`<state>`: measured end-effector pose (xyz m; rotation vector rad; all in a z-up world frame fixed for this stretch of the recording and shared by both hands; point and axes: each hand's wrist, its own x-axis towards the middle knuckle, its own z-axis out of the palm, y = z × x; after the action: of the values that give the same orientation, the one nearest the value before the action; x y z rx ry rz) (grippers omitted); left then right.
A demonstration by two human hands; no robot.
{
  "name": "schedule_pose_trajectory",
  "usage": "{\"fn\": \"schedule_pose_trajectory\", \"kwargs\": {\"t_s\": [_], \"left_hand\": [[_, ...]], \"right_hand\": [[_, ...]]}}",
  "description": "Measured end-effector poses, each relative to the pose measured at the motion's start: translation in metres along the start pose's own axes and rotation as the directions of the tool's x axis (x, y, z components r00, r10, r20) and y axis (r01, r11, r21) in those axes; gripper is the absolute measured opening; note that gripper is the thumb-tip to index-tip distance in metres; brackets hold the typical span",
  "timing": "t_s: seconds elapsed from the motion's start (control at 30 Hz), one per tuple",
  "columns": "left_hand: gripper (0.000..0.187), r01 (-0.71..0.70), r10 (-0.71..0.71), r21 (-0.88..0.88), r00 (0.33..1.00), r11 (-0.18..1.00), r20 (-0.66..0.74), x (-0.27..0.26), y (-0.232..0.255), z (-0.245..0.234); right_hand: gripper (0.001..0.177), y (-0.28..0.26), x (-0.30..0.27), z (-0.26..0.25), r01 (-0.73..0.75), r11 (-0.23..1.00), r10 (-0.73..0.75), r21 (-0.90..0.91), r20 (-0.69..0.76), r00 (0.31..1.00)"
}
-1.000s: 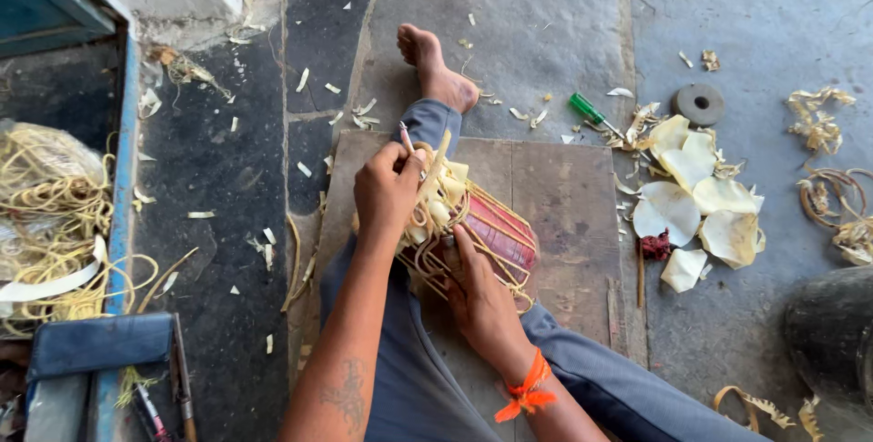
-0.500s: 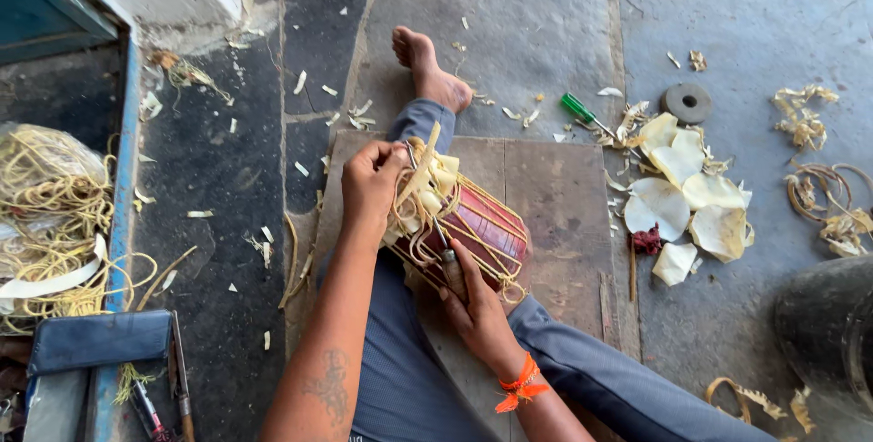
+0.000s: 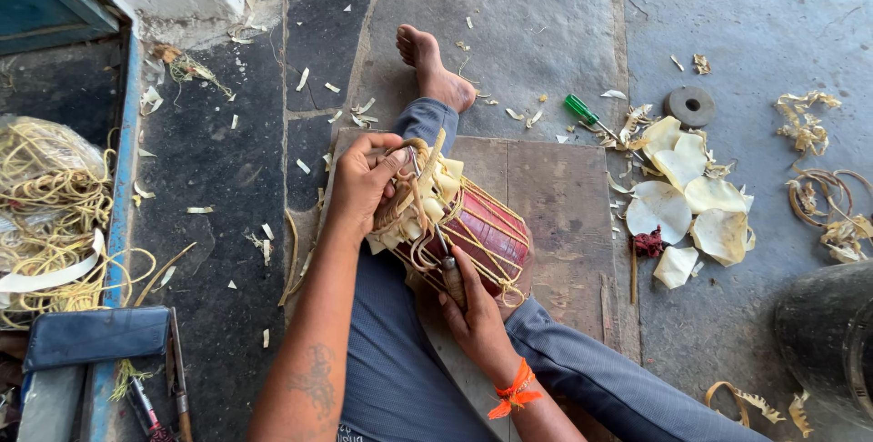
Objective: The person sits on the floor and repairs a small drum by weaving a rope around its rim. They use a metal tool to push the rope through the drum's skin and a wooden mallet to tighten the weave.
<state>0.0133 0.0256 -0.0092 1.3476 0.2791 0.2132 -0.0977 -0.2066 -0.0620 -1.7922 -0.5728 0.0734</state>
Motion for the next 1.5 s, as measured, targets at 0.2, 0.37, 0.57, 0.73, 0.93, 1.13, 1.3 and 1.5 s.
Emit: {"fn": "schedule_pose_trajectory", "kwargs": {"t_s": [0.2,0.37,0.57,0.73,0.93,1.13,1.3,1.5], "left_hand": [[0.024,-0.253,0.234,0.702,0.964,0.665,0.125,-0.006,0.036,0.001],[0.012,-0.602,0.591,0.772,0.704,0.203,0.394,-0.006,0.039,0.004],[0.018,-0.539,0.382,0.773,0.673,-0.334,0.634,0.006,0.041,0.014],[0.015,-0.590,0.188,0.764,0.745,-0.263,0.640,0.033,0.058,0.012],[0.010,-0.586,0.131,0.810,0.802,-0.015,0.583,0.066,0.058,-0.002],[0.034,-0.063,0.018,0.893,0.998,0.446,0.062,0.031,0.059,0.001],[0.016,-0.515,0.536,0.583,0.830,0.629,0.156,-0.025,0.020,0.011],[0.014,-0.522,0.593,0.431,0.804,0.736,-0.038,-0.027,-0.015,0.025]], "right_hand": [[0.070,-0.001,-0.001,0.000,0.017,1.000,-0.017,-0.017,0.004,1.000],[0.070,0.000,0.000,0.000,0.016,1.000,-0.016,0.001,0.005,1.000],[0.072,0.003,0.000,0.001,0.003,1.000,-0.003,0.020,0.012,1.000],[0.072,0.004,-0.001,0.000,0.017,1.000,-0.017,-0.005,0.009,1.000],[0.071,0.002,0.000,-0.002,-0.052,0.999,0.051,0.011,0.034,0.998],[0.072,0.002,0.003,-0.003,-0.004,1.000,0.004,0.011,0.027,1.000],[0.070,-0.001,0.002,-0.004,-0.036,0.998,0.034,0.044,0.035,0.999],[0.070,0.003,-0.001,-0.006,-0.039,0.988,0.033,0.146,0.040,0.999]]}}
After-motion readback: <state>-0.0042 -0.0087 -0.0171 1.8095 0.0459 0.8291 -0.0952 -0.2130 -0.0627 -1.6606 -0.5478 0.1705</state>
